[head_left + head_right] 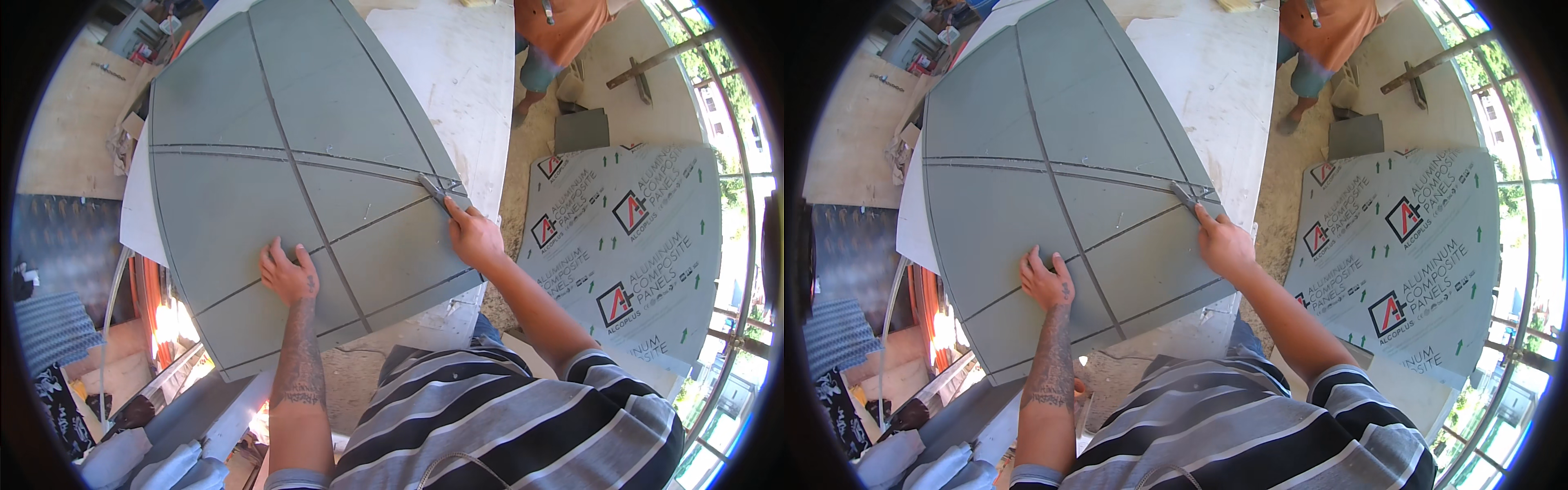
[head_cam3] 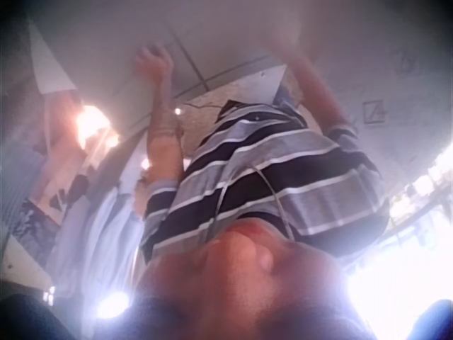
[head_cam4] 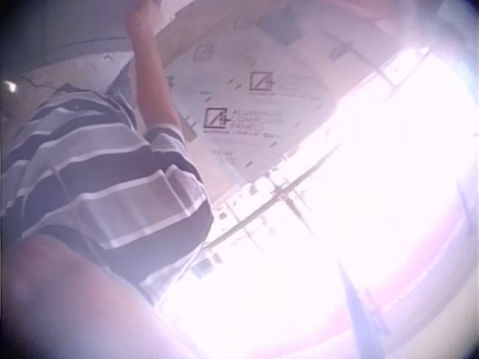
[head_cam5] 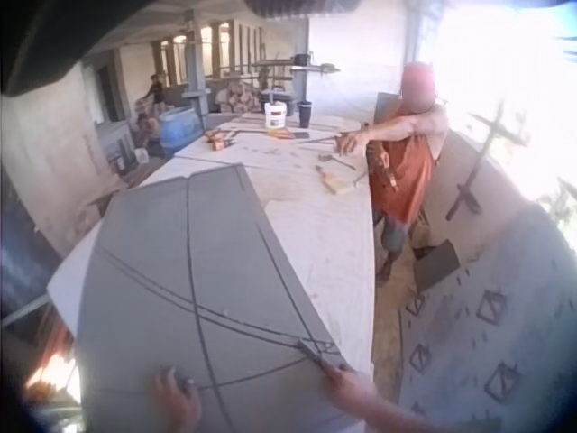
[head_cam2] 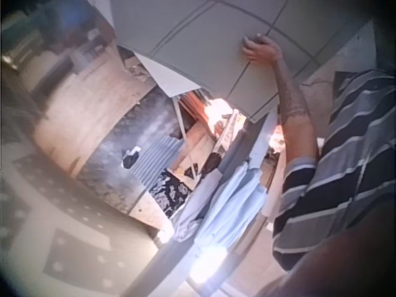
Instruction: The person uses a utility knife to score and cut a large gray composite panel laid on a workbench. They repeatedly score along pre-marked lines, rotate the panel to access different edges, and continue cutting until the panel is separated into sections.
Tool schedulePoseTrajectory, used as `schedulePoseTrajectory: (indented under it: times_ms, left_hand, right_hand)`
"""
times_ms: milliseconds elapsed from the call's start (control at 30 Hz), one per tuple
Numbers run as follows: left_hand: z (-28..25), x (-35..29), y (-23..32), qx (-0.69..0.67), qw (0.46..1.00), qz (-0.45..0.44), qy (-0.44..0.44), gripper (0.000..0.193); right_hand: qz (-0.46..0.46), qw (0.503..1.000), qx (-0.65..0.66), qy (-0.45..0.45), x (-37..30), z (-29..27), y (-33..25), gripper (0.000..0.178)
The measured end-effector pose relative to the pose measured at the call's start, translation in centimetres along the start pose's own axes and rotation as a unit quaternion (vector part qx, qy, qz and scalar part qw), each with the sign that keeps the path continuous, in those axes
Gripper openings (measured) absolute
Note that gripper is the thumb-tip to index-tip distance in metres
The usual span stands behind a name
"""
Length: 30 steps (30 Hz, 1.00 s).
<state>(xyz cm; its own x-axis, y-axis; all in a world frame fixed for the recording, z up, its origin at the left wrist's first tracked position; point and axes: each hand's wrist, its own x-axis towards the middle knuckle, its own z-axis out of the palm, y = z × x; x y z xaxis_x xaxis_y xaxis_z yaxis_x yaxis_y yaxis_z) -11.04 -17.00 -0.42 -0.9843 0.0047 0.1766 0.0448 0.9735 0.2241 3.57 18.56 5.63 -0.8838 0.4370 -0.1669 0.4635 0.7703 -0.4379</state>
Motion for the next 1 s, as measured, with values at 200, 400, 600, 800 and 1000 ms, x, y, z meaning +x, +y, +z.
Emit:
schedulePoseTrajectory:
  times_ms: [200, 400, 600, 800, 1000]
  left_hand:
    - [-0.2, 0.2, 0.1, 0.015, 1.0, -0.005, -0.004, 0.056]
    - [-0.1, -0.2, 0.2, 0.016, 1.0, -0.009, -0.007, 0.057]
    - [-0.5, 0.3, 0.7, 0.014, 1.0, -0.007, -0.009, 0.058]
    - [-0.2, 0.1, 0.2, -0.002, 1.0, -0.007, -0.018, 0.058]
    - [-0.2, 0.2, 0.3, 0.001, 1.0, -0.01, -0.01, 0.058]
  right_hand:
    - [0.038, 0.999, -0.033, -0.008, -2.0, -1.3, 1.6, 0.05]
    - [-0.029, 0.999, 0.037, 0.023, -2.7, -2.0, -0.8, 0.051]
    - [-0.029, 0.996, 0.086, 0.006, 1.4, 2.4, -5.7, 0.05]
    - [-0.026, 0.996, 0.084, 0.011, 2.9, 3.7, -5.8, 0.049]
    - [0.001, 0.999, 0.043, -0.007, 2.6, 2.7, -5.7, 0.05]
